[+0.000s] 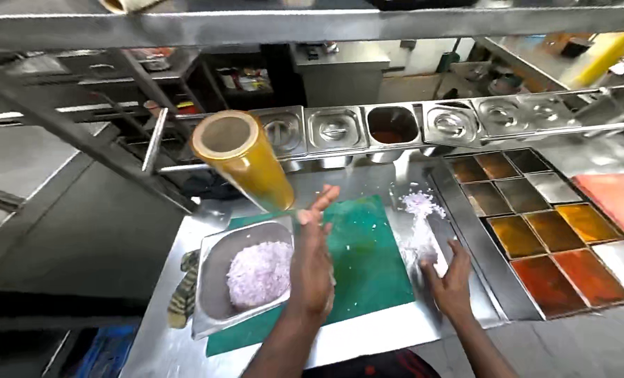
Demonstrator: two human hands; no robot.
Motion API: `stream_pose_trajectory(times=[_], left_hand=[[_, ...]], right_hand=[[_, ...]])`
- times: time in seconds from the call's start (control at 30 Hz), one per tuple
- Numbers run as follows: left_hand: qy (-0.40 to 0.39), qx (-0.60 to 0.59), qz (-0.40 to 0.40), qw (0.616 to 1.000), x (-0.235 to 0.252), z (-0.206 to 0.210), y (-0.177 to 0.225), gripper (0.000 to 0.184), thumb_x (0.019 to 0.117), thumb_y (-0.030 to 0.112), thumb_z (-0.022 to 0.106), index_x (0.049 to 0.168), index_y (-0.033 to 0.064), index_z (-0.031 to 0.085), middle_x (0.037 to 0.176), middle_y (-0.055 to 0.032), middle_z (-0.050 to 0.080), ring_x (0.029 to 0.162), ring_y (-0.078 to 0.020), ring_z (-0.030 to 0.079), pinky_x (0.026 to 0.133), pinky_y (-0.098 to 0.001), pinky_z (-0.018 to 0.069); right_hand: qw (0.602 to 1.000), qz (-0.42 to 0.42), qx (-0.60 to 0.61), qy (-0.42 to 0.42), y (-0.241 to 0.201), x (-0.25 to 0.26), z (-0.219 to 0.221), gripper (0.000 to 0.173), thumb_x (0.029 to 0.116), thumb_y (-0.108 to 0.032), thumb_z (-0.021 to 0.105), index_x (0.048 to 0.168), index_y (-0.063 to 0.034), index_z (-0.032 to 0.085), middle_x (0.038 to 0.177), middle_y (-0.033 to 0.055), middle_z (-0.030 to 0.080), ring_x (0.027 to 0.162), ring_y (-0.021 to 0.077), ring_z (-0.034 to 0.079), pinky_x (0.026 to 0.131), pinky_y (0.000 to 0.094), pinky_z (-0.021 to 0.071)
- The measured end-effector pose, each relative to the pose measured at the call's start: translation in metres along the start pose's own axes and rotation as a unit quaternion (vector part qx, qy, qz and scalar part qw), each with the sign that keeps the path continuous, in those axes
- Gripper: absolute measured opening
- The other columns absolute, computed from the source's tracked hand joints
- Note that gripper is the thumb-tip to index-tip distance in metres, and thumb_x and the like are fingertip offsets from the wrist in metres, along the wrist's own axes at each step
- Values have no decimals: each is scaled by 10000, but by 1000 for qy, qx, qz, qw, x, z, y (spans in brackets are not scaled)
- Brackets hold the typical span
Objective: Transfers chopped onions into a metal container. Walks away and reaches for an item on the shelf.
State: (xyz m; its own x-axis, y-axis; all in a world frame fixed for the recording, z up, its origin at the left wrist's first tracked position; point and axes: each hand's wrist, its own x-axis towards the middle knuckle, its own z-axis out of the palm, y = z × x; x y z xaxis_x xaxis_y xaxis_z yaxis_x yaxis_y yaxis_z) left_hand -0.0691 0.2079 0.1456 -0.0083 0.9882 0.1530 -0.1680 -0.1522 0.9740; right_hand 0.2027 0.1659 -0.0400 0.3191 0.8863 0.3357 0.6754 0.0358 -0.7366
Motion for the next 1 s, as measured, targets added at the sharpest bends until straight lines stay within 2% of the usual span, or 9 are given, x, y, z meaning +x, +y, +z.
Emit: stream_pose_trajectory(times=[0.1, 0.17, 0.3, 0.5, 0.57, 0.67, 0.77, 0.87, 1.0], left_hand=[[-49, -36, -71, 996, 8, 42, -25, 743, 1045, 658, 164, 1440, 167, 557, 1558, 27, 487, 1470, -185, 393, 1200, -494, 322], [-52, -69, -151, 985, 11, 65, -43, 721, 1066, 605, 153, 1424, 139, 570, 1520, 0, 531, 1433, -191, 444, 1173, -474, 358], [6, -151, -323, 934, 11, 87, -68, 741, 1089, 562, 133, 1336, 54, 613, 1381, -110, 624, 1287, -247, 578, 1044, -457, 473], [54, -191, -437, 877, -3, 95, -94, 741, 1085, 585, 171, 1298, 49, 636, 1304, -131, 672, 1216, -276, 635, 987, -471, 519], [55, -192, -446, 872, -10, 97, -101, 676, 1100, 541, 211, 1296, 49, 631, 1285, -131, 681, 1189, -271, 650, 972, -459, 531], [51, -185, -456, 869, -18, 103, -111, 607, 1114, 485, 255, 1290, 40, 628, 1263, -131, 686, 1149, -268, 665, 953, -449, 540], [43, -175, -481, 858, -31, 109, -120, 573, 1121, 451, 272, 1268, 32, 635, 1226, -133, 699, 1087, -257, 689, 906, -423, 565], [-19, -179, -519, 835, -51, 115, -130, 561, 1126, 417, 254, 1258, 8, 614, 1202, -158, 701, 1064, -287, 700, 928, -449, 572], [-36, -206, -536, 818, -74, 110, -144, 540, 1124, 379, 253, 1293, 10, 609, 1238, -160, 697, 1112, -294, 689, 963, -459, 558]], right_hand=[[987, 37, -144, -58, 44, -28, 1, 1294, 692, -825, 691, 1517, 117, 364, 1579, 368, 323, 1465, 545, 322, 1182, 649, 330], [978, 11, -198, -71, 56, -21, 13, 1292, 733, -901, 553, 1530, 99, 370, 1591, 343, 332, 1490, 503, 317, 1220, 612, 297], [977, -49, -201, -57, 65, 31, 45, 1163, 845, -836, 503, 1540, 87, 366, 1596, 329, 340, 1497, 502, 308, 1223, 611, 293], [975, -29, -187, -120, 67, 112, 76, 1284, 776, -864, 573, 1607, 50, 223, 1672, 314, 153, 1552, 512, 122, 1251, 618, 189], [986, -28, -131, -95, 73, 130, 81, 1273, 752, -862, 592, 1600, 31, 268, 1674, 281, 197, 1555, 497, 127, 1247, 632, 177], [997, -13, -49, -59, 88, 162, 81, 884, 930, -645, 496, 1515, 16, 440, 1616, 227, 365, 1522, 429, 289, 1222, 608, 267], [992, -8, -19, -127, 100, 196, 86, 684, 1038, -555, 386, 1466, -42, 532, 1547, 183, 486, 1433, 382, 453, 1183, 596, 341], [983, -43, 8, -180, 104, 230, 98, 638, 1061, -547, 363, 1431, -76, 584, 1507, 149, 542, 1425, 356, 470, 1197, 572, 332], [954, -119, 94, -259, 103, 239, 103, 497, 1083, -409, 407, 1167, -63, 754, 1316, 127, 682, 1333, 325, 555, 1172, 535, 371]])
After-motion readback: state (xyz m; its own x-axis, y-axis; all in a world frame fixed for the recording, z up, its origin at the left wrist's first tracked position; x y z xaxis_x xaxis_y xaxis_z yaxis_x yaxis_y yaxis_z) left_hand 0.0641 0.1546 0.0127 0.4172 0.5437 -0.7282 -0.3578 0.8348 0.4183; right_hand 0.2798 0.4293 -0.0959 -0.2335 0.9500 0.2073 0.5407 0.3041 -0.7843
